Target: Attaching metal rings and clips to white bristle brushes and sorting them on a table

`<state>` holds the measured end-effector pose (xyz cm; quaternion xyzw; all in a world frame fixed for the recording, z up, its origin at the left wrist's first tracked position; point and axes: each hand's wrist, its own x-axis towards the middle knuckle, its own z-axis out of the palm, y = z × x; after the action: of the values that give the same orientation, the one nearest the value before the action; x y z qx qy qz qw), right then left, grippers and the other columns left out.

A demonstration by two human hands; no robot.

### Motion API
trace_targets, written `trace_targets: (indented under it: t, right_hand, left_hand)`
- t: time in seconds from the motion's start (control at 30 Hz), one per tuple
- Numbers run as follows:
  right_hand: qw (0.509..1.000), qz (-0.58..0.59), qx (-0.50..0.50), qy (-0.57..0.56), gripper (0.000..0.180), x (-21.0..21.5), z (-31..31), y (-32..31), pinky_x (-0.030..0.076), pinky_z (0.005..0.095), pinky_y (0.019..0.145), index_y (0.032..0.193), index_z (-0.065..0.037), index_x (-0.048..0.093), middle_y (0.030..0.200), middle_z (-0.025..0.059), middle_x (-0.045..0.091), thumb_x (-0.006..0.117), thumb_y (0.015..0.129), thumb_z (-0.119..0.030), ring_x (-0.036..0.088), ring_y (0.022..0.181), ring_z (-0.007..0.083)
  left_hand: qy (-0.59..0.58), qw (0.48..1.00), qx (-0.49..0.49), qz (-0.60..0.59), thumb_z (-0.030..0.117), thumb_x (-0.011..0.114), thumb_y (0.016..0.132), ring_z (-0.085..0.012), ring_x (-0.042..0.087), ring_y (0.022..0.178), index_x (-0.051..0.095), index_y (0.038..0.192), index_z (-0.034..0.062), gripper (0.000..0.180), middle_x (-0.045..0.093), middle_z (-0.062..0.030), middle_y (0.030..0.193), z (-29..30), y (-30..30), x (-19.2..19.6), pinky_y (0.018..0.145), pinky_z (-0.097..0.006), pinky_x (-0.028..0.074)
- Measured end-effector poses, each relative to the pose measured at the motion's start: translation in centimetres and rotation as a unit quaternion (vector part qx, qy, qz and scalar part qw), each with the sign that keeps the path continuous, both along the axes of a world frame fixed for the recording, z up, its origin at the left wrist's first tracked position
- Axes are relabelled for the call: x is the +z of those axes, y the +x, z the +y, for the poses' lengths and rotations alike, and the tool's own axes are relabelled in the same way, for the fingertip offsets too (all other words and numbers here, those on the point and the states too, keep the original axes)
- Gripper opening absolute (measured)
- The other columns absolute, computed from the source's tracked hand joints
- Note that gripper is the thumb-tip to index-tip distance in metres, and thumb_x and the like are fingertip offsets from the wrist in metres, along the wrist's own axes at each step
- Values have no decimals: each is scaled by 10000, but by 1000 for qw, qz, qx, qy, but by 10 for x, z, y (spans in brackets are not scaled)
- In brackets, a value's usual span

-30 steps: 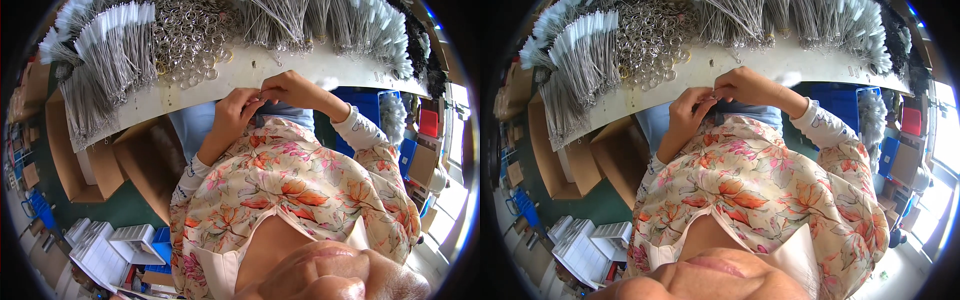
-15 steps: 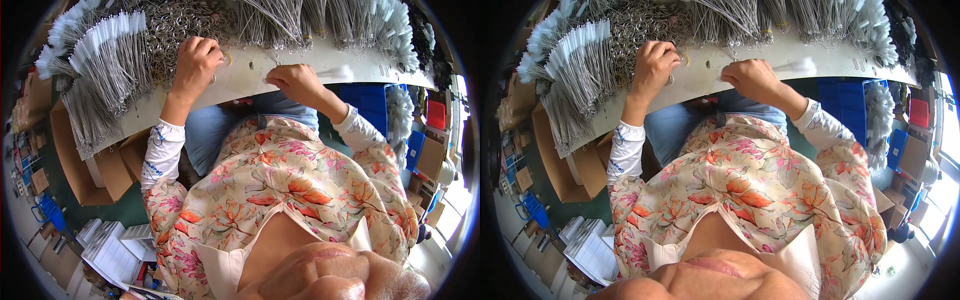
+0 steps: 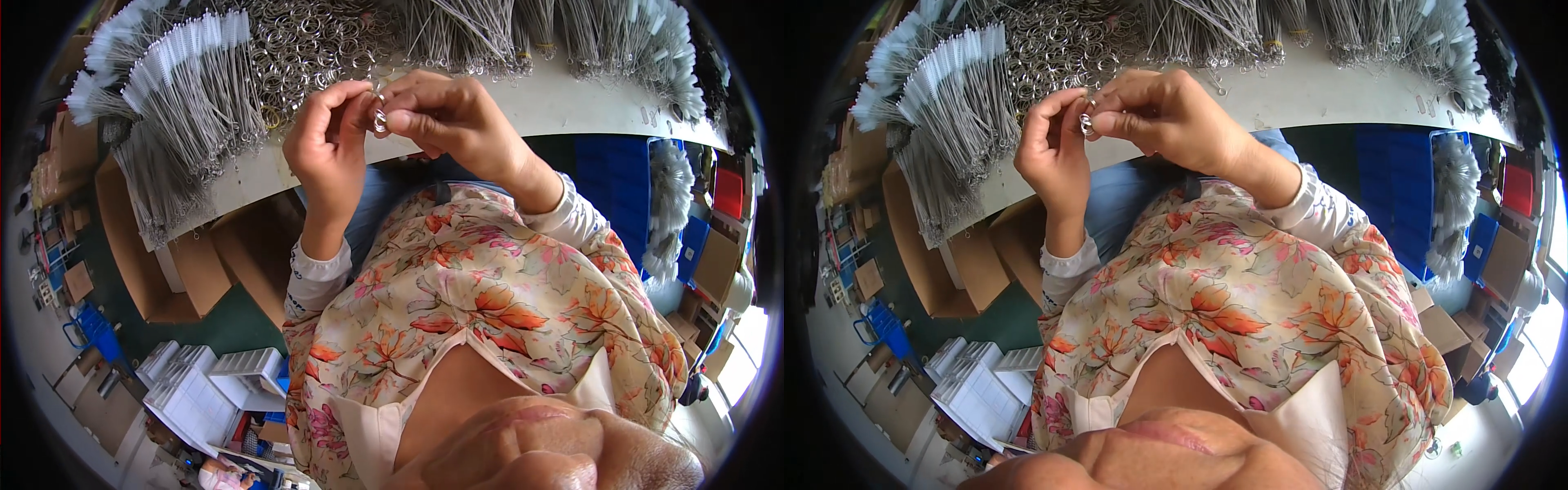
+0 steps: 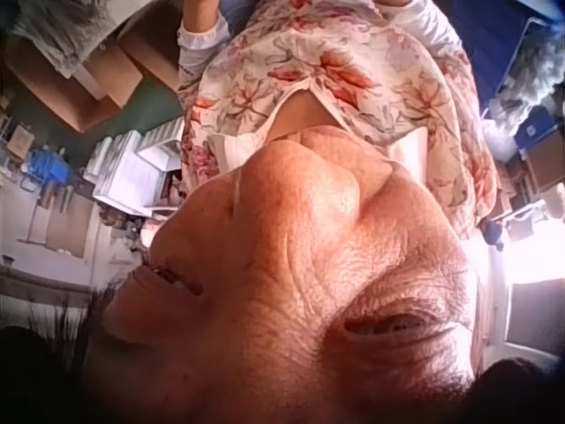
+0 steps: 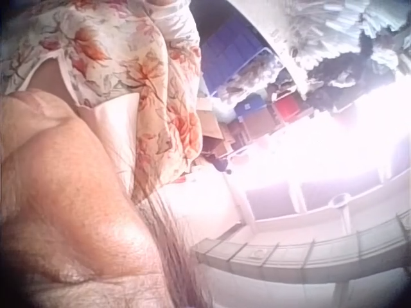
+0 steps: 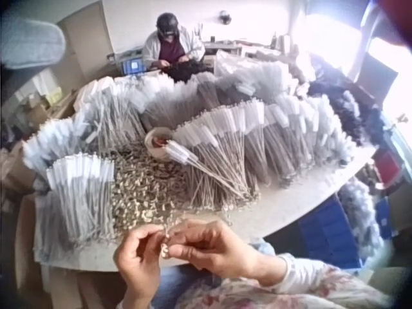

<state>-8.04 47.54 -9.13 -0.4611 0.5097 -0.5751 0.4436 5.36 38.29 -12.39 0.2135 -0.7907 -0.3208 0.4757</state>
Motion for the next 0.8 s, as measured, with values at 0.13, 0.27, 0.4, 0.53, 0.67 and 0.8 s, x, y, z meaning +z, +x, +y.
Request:
trace_targets:
  t: [0.13,0.27,0.4,0.53,0.67,0.8]
  right_hand:
    - [909,328,-111,-232,111,-6,5,9,474,230,511,828,-73,688,874,15,617,680,719,-53,570,579,161]
    - [777,523,-112,-332,220,-8,9,-1,460,242,480,799,-86,683,872,-28,618,689,580,-58,561,569,117]
    - [748,567,-64,-339,164,-10,12,-3,446,245,473,796,-73,682,830,1,602,710,635,-68,563,587,112]
    - [779,519,-50,-349,168,-9,7,-1,441,246,474,840,-65,683,802,19,596,714,675,-73,560,578,124]
    - [957,185,-30,-224,172,7,5,-3,402,218,466,918,-59,675,735,12,587,703,770,-143,501,511,94]
    - [990,-134,-13,41,180,18,7,5,322,168,455,897,-42,668,601,-44,522,650,852,-215,422,518,17]
  left_hand:
    - [513,799,-239,206,37,598,857,-104,627,761,617,977,-6,129,650,-81,870,2,12,8,666,-208,526]
    - [508,794,-298,151,28,599,851,-122,632,831,613,1002,-23,160,651,-98,935,0,17,19,723,-219,531]
    - [384,873,-301,31,-33,603,823,-144,634,858,617,1027,-35,204,644,-101,967,-6,31,31,755,-239,536]
    - [279,938,-202,-32,-82,604,783,-148,636,853,620,1023,-47,243,639,-111,983,10,29,48,745,-253,539]
    - [82,990,-107,43,-82,638,727,-167,654,813,627,1011,-49,285,641,-133,983,13,26,37,692,-253,540]
    - [-42,995,-58,66,-52,674,699,-183,669,732,639,998,-32,301,657,-134,945,11,19,30,638,-237,536]
